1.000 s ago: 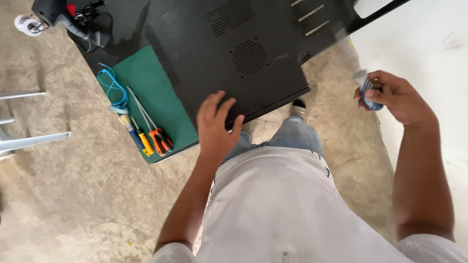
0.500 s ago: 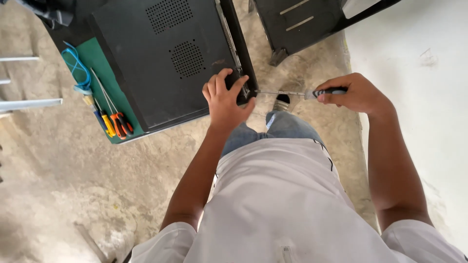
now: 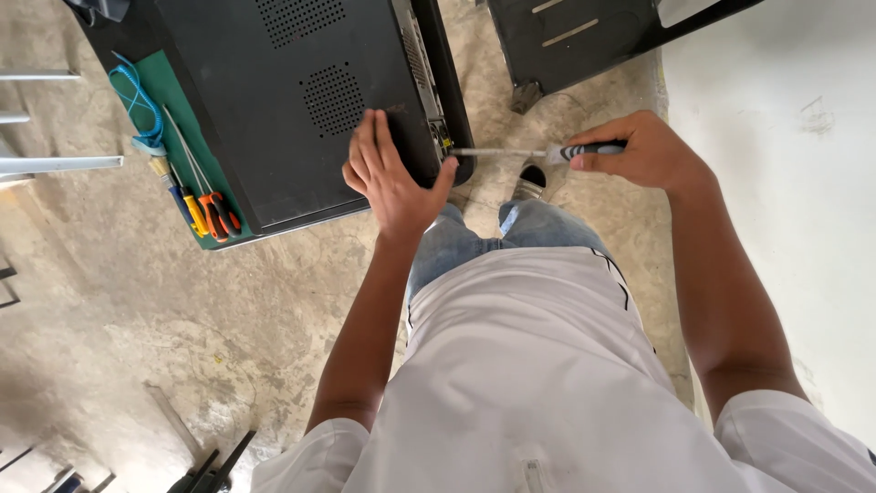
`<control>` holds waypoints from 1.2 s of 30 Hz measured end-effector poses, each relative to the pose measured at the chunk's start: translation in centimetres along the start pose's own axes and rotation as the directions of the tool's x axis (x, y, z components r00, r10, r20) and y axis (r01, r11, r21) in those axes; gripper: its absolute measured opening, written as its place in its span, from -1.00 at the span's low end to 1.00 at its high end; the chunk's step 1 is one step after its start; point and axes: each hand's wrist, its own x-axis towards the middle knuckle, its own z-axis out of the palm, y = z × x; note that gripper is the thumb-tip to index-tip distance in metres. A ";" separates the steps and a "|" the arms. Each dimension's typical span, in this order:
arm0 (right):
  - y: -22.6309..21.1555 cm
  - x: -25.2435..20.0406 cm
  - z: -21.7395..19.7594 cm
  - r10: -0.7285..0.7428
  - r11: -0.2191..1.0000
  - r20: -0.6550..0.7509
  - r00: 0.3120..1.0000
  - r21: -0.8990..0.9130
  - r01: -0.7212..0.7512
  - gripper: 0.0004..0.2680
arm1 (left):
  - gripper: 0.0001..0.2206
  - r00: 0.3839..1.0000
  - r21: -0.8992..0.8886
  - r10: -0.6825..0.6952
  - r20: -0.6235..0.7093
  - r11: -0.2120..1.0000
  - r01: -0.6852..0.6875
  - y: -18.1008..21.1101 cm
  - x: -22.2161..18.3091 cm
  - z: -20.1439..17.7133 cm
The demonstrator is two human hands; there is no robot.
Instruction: Disassembling a desktop computer case by removing the side panel and disconnecting internal components.
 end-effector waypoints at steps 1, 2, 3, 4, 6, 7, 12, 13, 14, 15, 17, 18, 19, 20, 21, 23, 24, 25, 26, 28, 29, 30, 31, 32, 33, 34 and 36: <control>0.0 0.3 0.1 0.000 1.000 0.005 1.000 0.001 0.000 -0.73 | -0.06 1.000 0.003 -0.003 0.001 1.000 0.003 0.1 0.2 -0.1; 0.0 0.6 0.0 -0.020 1.000 0.000 1.000 0.003 0.020 -0.74 | -0.08 0.998 0.014 -0.055 0.038 0.998 0.055 0.3 0.5 -0.2; 0.0 1.0 -0.1 -0.040 0.999 -0.004 0.999 0.005 0.040 -0.75 | -0.09 0.991 0.027 -0.107 0.074 0.994 0.106 0.5 0.8 -0.2; -0.3 1.2 -0.1 -0.040 0.999 -0.003 0.999 0.004 0.040 -0.75 | -0.09 0.991 0.027 -0.109 0.074 0.994 0.107 0.8 1.0 -0.3; -0.9 1.6 -0.1 -0.070 0.997 -0.012 0.997 0.016 0.070 -0.74 | -0.12 0.992 0.058 -0.090 0.091 0.995 0.085 1.3 1.3 -0.3; -1.6 1.9 -0.4 -0.069 0.998 -0.011 0.998 0.015 0.069 -0.74 | -0.12 0.991 0.057 -0.093 0.092 0.994 0.088 1.5 1.6 -0.9; -4.0 2.5 -0.9 0.099 0.982 0.056 0.994 -0.166 -0.088 -0.76 | -0.11 0.982 0.082 -0.012 0.188 0.997 -0.004 1.3 1.5 -2.8; -3.8 2.7 -0.9 0.098 0.982 0.059 0.993 -0.166 -0.087 -0.76 | -0.11 0.982 0.084 -0.014 0.187 0.996 -0.001 1.3 1.5 -2.7; -3.6 2.8 -0.9 0.110 0.985 0.040 0.993 -0.136 -0.103 -0.75 | -0.13 0.982 0.082 -0.023 0.188 0.997 0.008 1.4 1.3 -2.6; -3.3 3.0 -0.9 0.123 0.987 0.022 0.992 -0.106 -0.120 -0.74 | -0.15 0.981 0.079 -0.032 0.189 0.997 0.017 1.4 1.2 -2.4; -2.9 3.4 -1.1 0.096 0.988 0.019 0.995 -0.121 -0.093 -0.76 | -0.16 0.988 0.072 -0.023 0.150 0.997 0.012 1.5 1.3 -1.9; -2.6 3.5 -1.2 0.072 0.988 0.017 0.997 -0.138 -0.069 -0.78 | -0.18 0.994 0.064 -0.017 0.111 0.998 0.010 1.6 1.1 -1.6; -2.3 3.3 -1.3 0.079 0.987 0.017 0.997 -0.139 -0.076 -0.78 | -0.18 0.993 0.060 -0.019 0.117 0.998 0.012 1.6 1.3 -2.0; -2.2 3.4 -1.4 0.047 0.989 0.043 0.998 -0.139 -0.041 -0.76 | -0.17 0.991 0.052 -0.006 0.130 0.999 0.000 1.5 1.5 -2.2; -2.1 3.5 -1.4 0.016 0.990 0.069 0.997 -0.138 -0.006 -0.75 | -0.16 0.990 0.044 0.006 0.144 0.999 -0.012 1.4 1.9 -2.6; -2.4 3.2 -2.0 0.043 0.986 0.089 0.995 -0.167 -0.027 -0.76 | -0.20 0.996 0.014 0.014 0.087 1.000 -0.016 1.4 2.4 -2.6; -2.4 3.0 -1.8 0.072 0.982 0.107 0.992 -0.180 -0.052 -0.77 | -0.23 0.999 -0.004 0.030 0.039 1.000 -0.030 1.1 2.3 -2.9; -2.0 3.1 -1.9 0.068 0.982 0.115 0.991 -0.184 -0.046 -0.77 | -0.23 0.999 0.000 0.022 0.035 1.000 -0.022 1.0 2.7 -3.4; -1.5 3.1 -1.8 0.060 0.985 0.115 0.992 -0.166 -0.040 -0.76 | -0.25 0.998 -0.018 0.064 0.011 0.998 -0.063 0.9 3.1 -3.9; -1.0 3.0 -1.8 0.055 0.989 0.122 0.991 -0.144 -0.037 -0.75 | -0.27 0.995 -0.032 0.101 -0.008 0.994 -0.101 0.9 3.6 -4.9; -1.1 2.9 -1.8 0.061 0.990 0.108 0.992 -0.131 -0.047 -0.75 | -0.31 0.992 -0.017 0.127 -0.014 0.992 -0.127 1.0 3.8 -5.5; -1.2 2.8 -2.0 0.066 0.991 0.087 0.994 -0.121 -0.055 -0.75 | -0.35 0.987 -0.006 0.157 -0.023 0.987 -0.158 1.3 4.2 -5.9; -0.9 2.8 -2.0 0.067 0.991 0.086 0.994 -0.121 -0.056 -0.75 | -0.35 0.987 -0.007 0.158 -0.023 0.987 -0.158 1.2 4.3 -6.3; -0.7 2.8 -2.1 0.050 0.994 0.080 0.996 -0.101 -0.041 -0.76 | -0.32 0.987 -0.019 0.161 0.010 0.987 -0.161 1.1 4.4 -6.7; -0.5 2.8 -2.1 0.032 0.996 0.073 0.997 -0.082 -0.026 -0.77 | -0.29 0.985 -0.031 0.164 0.042 0.986 -0.163 1.1 4.5 -7.2; -0.3 2.8 -2.1 0.032 0.996 0.074 0.997 -0.083 -0.025 -0.77 | -0.29 0.986 -0.032 0.163 0.041 0.986 -0.162 1.0 4.3 -6.7; 0.0 3.1 -2.0 -0.053 0.997 0.081 0.995 -0.058 0.058 -0.77 | -0.31 0.982 -0.013 0.174 0.077 0.985 -0.174 0.6 4.0 -5.9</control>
